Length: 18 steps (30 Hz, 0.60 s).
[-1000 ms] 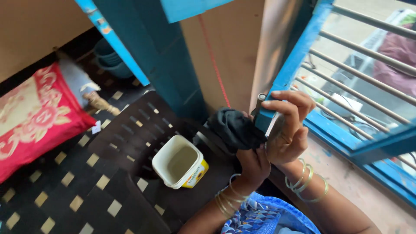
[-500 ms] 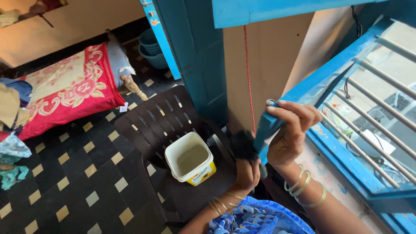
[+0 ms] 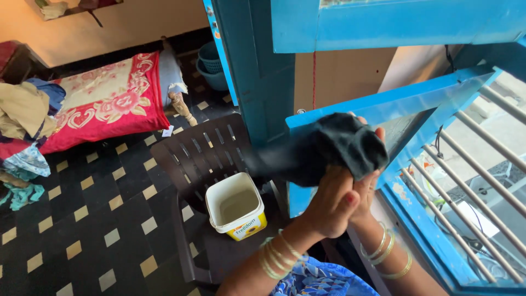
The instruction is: The person wipes the blue metal window frame and textured glass panes using a dark cloth. They clean the horizontal and vertical bars, the frame edges, and the glass surfaces, moving methodically across the window area.
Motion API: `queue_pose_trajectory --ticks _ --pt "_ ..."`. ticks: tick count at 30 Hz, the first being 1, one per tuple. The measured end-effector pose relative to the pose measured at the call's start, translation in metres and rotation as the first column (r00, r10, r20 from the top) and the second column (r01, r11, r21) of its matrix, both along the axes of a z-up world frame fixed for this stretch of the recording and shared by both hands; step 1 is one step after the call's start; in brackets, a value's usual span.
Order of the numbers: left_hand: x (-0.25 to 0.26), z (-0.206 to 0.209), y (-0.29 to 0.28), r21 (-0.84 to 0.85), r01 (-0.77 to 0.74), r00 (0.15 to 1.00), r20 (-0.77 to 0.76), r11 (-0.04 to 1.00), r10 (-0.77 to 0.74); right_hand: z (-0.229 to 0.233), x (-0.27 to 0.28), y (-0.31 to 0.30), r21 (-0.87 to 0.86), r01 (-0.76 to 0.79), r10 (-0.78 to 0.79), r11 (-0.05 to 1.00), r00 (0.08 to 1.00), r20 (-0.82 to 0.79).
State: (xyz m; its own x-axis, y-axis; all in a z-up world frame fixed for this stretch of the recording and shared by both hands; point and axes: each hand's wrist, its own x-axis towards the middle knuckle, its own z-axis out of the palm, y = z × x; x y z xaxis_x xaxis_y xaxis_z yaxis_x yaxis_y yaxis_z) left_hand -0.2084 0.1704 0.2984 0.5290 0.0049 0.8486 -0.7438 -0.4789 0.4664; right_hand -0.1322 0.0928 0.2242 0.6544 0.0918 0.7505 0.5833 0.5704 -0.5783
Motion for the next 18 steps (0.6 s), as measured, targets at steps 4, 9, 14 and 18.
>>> queue_pose_trajectory --ticks 4,9,14,18 --pt "-0.01 0.023 0.023 0.129 -0.157 0.908 -0.371 0.979 0.194 -0.011 0.044 -0.029 -0.115 0.513 -0.514 0.85 0.858 0.029" --pt "0.009 0.048 0.052 -0.083 -0.51 0.835 0.191 0.856 0.516 0.047 0.103 -0.051 -0.078 0.907 -0.863 0.413 0.418 0.284" --pt "0.06 0.03 0.046 -0.33 -0.423 0.906 -0.15 0.844 0.396 0.063 0.054 0.005 -0.065 0.939 -0.707 0.337 0.298 0.641" --pt "0.087 0.01 0.069 -0.367 -0.42 0.905 -0.095 0.83 0.416 0.045 0.046 0.028 -0.206 0.887 -0.596 0.412 0.434 0.676"
